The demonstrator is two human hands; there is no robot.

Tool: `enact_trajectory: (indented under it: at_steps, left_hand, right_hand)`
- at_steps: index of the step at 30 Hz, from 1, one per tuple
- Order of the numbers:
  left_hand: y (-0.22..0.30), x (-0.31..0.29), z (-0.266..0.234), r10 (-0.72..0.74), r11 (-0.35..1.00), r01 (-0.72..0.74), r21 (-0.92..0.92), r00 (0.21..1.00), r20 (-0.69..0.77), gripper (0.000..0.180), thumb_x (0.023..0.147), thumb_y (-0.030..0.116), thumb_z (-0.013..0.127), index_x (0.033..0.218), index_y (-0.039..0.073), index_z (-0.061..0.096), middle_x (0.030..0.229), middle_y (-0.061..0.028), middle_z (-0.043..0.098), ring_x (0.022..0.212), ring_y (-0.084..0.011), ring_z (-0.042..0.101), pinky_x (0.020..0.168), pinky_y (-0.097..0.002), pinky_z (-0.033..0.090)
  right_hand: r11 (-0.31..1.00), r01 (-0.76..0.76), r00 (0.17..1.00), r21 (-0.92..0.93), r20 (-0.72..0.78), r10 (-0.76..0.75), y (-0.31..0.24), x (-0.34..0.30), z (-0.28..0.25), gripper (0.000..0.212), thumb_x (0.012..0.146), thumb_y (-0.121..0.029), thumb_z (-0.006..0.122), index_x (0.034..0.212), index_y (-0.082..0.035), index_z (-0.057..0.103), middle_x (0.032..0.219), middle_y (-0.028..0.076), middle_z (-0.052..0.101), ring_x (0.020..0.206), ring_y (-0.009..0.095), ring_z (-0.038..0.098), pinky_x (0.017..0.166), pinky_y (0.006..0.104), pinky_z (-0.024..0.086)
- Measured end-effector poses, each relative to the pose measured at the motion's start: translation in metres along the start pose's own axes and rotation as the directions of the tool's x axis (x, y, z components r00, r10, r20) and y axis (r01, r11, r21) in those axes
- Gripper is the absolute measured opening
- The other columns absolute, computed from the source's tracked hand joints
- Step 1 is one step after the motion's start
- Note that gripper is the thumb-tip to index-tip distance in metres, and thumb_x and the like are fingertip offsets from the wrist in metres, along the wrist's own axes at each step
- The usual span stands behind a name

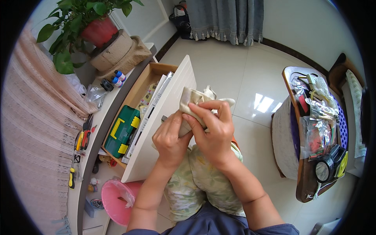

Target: The person disassembles a power strip, wipes the internal and external components with a cloth, and uses a screwdriver to reassemble the casing.

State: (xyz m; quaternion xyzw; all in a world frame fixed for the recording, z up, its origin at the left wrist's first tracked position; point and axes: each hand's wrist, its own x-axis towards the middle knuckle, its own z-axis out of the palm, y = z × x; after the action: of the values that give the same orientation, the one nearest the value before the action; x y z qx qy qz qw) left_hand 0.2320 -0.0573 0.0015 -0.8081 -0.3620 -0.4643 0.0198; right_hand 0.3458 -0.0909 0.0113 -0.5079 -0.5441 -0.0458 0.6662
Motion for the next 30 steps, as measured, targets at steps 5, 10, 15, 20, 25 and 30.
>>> enact_trajectory:
  at_steps: [5,10,15,20,25,30]
  left_hand:
    - [0.0,0.001,0.001,-0.135,0.977,0.124,-0.171,0.989,-0.054,0.048,0.066,0.01,0.08,0.11,0.001,0.063,0.092,-0.015,0.068,0.078,-0.0323,0.066,0.068,-0.0369,0.053]
    - [0.0,0.003,0.001,-0.051,0.997,0.044,-0.067,0.993,-0.107,0.053,0.067,0.019,0.082,0.113,0.0,0.062,0.096,-0.0155,0.068,0.082,-0.032,0.067,0.07,-0.0368,0.053]
    - [0.002,0.0,0.0,-0.09,0.995,0.086,-0.044,0.991,-0.097,0.053,0.066,0.016,0.082,0.113,0.001,0.062,0.097,-0.0155,0.068,0.082,-0.0326,0.067,0.07,-0.0373,0.053]
    - [0.007,0.001,0.001,-0.165,0.984,0.159,-0.08,0.984,-0.069,0.053,0.065,0.013,0.082,0.112,0.001,0.062,0.095,-0.0158,0.068,0.082,-0.0325,0.067,0.07,-0.0373,0.053]
    - [0.003,0.002,-0.002,-0.133,0.989,0.125,-0.08,0.986,-0.102,0.052,0.066,0.012,0.082,0.113,0.001,0.063,0.094,-0.0162,0.068,0.082,-0.0327,0.067,0.071,-0.0372,0.052]
    - [0.004,0.001,-0.002,-0.138,0.989,0.133,-0.063,0.988,-0.076,0.051,0.066,0.012,0.081,0.112,0.001,0.063,0.096,-0.0156,0.068,0.082,-0.0327,0.067,0.071,-0.0371,0.052]
  right_hand:
    - [0.963,-0.144,0.984,0.228,-0.066,0.163,-0.007,-0.008,-0.009,0.023,0.073,-0.004,0.075,0.096,-0.003,0.071,0.094,0.009,0.058,0.081,0.019,0.058,0.068,0.0297,0.049]
    - [0.988,-0.139,0.99,0.063,0.042,0.137,0.001,-0.004,-0.006,0.037,0.072,-0.01,0.077,0.107,-0.002,0.068,0.099,0.012,0.054,0.086,0.023,0.056,0.07,0.0319,0.049]
    - [0.999,-0.031,1.0,0.028,0.002,0.031,0.0,-0.007,-0.001,0.034,0.069,-0.007,0.078,0.102,-0.003,0.07,0.092,0.009,0.054,0.079,0.021,0.057,0.064,0.0304,0.048]
    - [0.965,-0.145,0.981,0.218,-0.093,0.168,0.006,-0.016,-0.006,0.026,0.071,-0.005,0.076,0.097,-0.004,0.071,0.092,0.01,0.056,0.079,0.02,0.057,0.065,0.0275,0.047]
    - [0.976,-0.193,0.98,0.102,-0.024,0.197,0.004,-0.008,0.001,0.027,0.074,-0.01,0.076,0.099,0.0,0.07,0.098,0.012,0.054,0.083,0.022,0.055,0.07,0.0289,0.047]
    - [0.994,-0.084,0.995,0.069,-0.041,0.087,0.0,-0.011,0.003,0.023,0.076,-0.005,0.073,0.098,0.0,0.07,0.093,0.009,0.056,0.074,0.019,0.056,0.065,0.0294,0.047]
